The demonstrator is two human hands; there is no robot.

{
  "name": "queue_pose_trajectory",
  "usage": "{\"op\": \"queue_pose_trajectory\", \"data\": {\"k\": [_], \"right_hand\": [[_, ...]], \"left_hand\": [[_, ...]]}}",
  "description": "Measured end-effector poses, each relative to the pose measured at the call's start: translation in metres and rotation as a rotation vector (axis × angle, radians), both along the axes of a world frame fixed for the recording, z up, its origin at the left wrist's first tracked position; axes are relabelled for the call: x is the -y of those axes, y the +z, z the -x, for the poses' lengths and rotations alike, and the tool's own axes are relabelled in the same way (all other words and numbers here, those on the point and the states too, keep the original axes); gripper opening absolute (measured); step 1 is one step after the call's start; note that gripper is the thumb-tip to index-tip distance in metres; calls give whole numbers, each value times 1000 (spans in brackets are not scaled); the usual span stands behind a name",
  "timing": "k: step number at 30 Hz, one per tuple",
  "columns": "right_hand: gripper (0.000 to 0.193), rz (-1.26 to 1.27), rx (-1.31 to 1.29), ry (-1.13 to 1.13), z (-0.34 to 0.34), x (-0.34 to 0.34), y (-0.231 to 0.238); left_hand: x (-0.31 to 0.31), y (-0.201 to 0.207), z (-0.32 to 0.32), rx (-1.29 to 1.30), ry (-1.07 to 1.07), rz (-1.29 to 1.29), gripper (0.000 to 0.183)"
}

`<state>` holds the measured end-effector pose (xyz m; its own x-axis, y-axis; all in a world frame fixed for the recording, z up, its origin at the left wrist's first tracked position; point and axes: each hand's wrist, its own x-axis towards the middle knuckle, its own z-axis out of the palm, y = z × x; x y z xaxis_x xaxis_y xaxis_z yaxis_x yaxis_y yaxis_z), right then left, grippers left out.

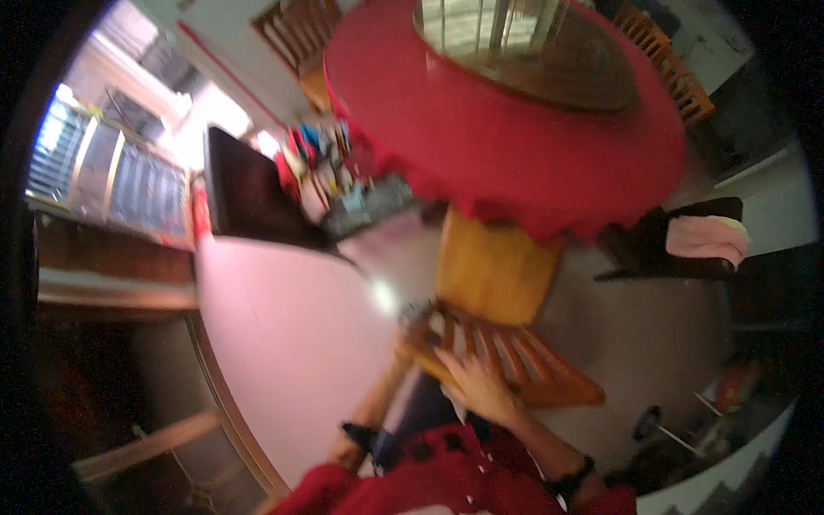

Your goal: Cleaning and wiping down wooden and leather dining chairs with a cloth.

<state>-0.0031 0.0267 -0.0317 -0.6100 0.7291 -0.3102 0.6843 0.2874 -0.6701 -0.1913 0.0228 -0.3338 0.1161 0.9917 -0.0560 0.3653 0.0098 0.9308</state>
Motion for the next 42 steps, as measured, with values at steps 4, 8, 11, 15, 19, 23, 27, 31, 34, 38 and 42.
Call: {"op": "queue_pose_trajectory", "data": {"k": [4, 8, 11, 15, 19, 23, 27, 31, 34, 38, 42], "right_hand": [[58, -131, 46, -8, -7, -7, 1], [59, 5, 15, -15, -1, -5, -3], [60, 9, 58, -11, -2, -1, -2], [57, 126, 138, -94, 9, 0, 8], [53, 129, 122, -64, 0, -1, 5], [48, 74, 159, -44, 6, 0, 10], [45, 64, 98, -40, 0, -5, 5], [42, 68, 130, -39, 5, -11, 7], [40, 80, 94, -45, 7, -8, 11], [46, 7, 161, 2, -7, -15, 2], [46, 21, 123, 34, -6, -13, 5]], "left_hand": [[-3, 155, -16, 1190, 623, 753, 41], [16, 249, -14, 1150, 678, 756, 53], [35, 287, -25, 1272, 645, 621, 54], [42, 248, -50, 1303, 734, 495, 56], [18, 196, -69, 1218, 911, 407, 47], [2, 107, -71, 1299, 895, 435, 44], [-24, 58, -75, 1437, 975, 544, 44], [-24, 91, -80, 1481, 1062, 556, 43], [-9, 132, -88, 1358, 995, 451, 42], [19, 234, -96, 945, 955, 195, 46], [27, 224, -107, 915, 993, 88, 52]]}}
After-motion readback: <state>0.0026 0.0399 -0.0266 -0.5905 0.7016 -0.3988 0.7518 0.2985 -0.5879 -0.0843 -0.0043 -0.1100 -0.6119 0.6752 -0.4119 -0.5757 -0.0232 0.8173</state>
